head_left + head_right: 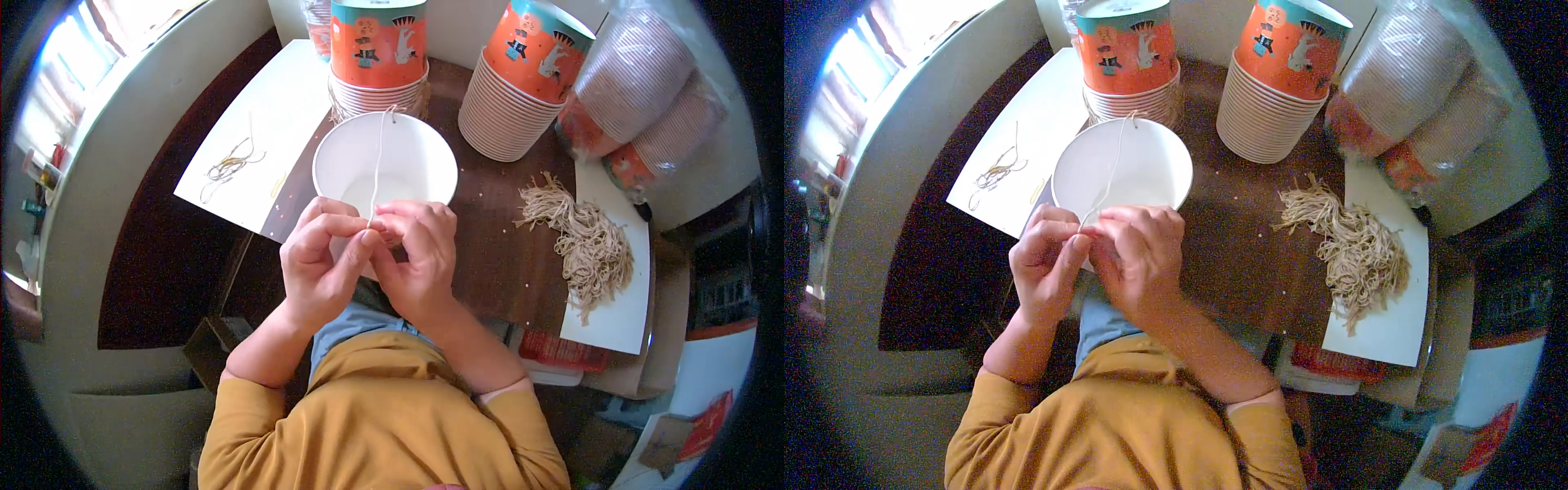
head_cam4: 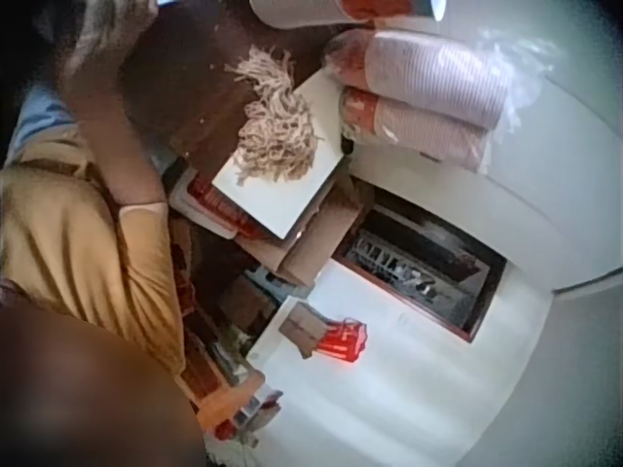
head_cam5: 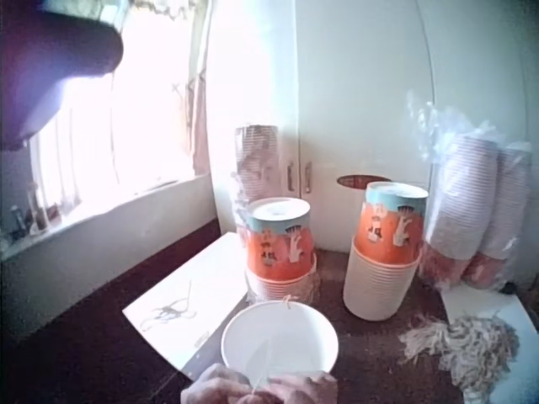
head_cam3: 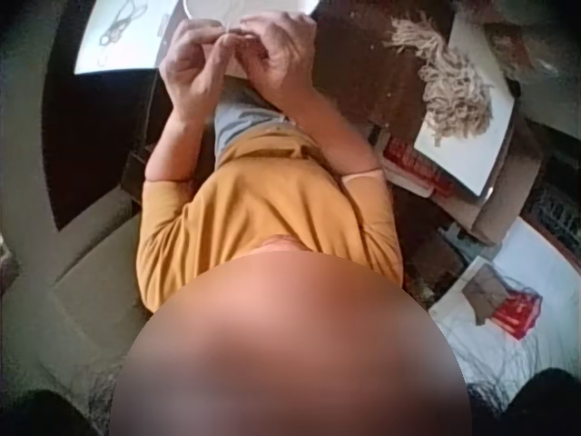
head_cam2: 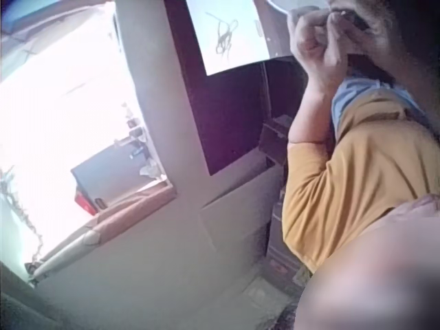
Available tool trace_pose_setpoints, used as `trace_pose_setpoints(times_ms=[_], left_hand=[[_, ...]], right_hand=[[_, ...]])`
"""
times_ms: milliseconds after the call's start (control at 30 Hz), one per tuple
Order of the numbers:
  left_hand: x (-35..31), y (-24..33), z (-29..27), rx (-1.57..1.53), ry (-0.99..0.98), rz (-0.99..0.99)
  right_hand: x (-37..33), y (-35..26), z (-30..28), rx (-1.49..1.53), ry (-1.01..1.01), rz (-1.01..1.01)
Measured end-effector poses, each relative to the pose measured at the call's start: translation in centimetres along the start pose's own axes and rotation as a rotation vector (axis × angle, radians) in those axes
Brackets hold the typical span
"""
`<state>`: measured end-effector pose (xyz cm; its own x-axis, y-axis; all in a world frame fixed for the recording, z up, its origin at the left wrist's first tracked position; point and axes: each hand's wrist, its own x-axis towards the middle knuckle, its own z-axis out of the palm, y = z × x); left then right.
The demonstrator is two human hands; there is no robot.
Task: Tying precut string handles through the pre-punched holes of printed paper buckets.
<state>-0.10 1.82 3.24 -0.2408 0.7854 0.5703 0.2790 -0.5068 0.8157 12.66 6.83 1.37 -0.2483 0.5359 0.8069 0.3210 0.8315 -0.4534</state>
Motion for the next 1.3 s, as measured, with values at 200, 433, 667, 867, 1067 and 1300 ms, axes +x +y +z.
trace_pose_setpoints(times_ms=[200, 433, 667, 867, 1067, 1300], left_hand=[[0.7, 0.1, -1.3, -0.495, 0.021, -0.126], [1.2, -1.7, -1.1, -0.988, -0.064, -0.243], [2.2, -2.7, -2.7, -0.957, -0.225, -0.145], [2.7, -4.4, -2.0, -0.97, -0.262, -0.081], [3.7, -5.9, -4.8, -0.423, -0.038, -0.505], [13.9, -1.9, -6.2, -0.49, -0.022, -0.106]], right_hand=[[-0.2, -0.4, 0.6, -0.064, -0.045, -0.01], [-0.3, 0.2, -0.5, -0.231, -0.21, 0.024], [5.4, 2.9, -5.8, 0.086, -0.287, 0.132], [10.8, 9.9, -7.3, -0.604, -0.989, 0.411], [10.5, 5.8, -7.4, -0.19, -0.381, 0.117], [15.9, 0.1, -6.5, -0.1, -0.362, -0.389]])
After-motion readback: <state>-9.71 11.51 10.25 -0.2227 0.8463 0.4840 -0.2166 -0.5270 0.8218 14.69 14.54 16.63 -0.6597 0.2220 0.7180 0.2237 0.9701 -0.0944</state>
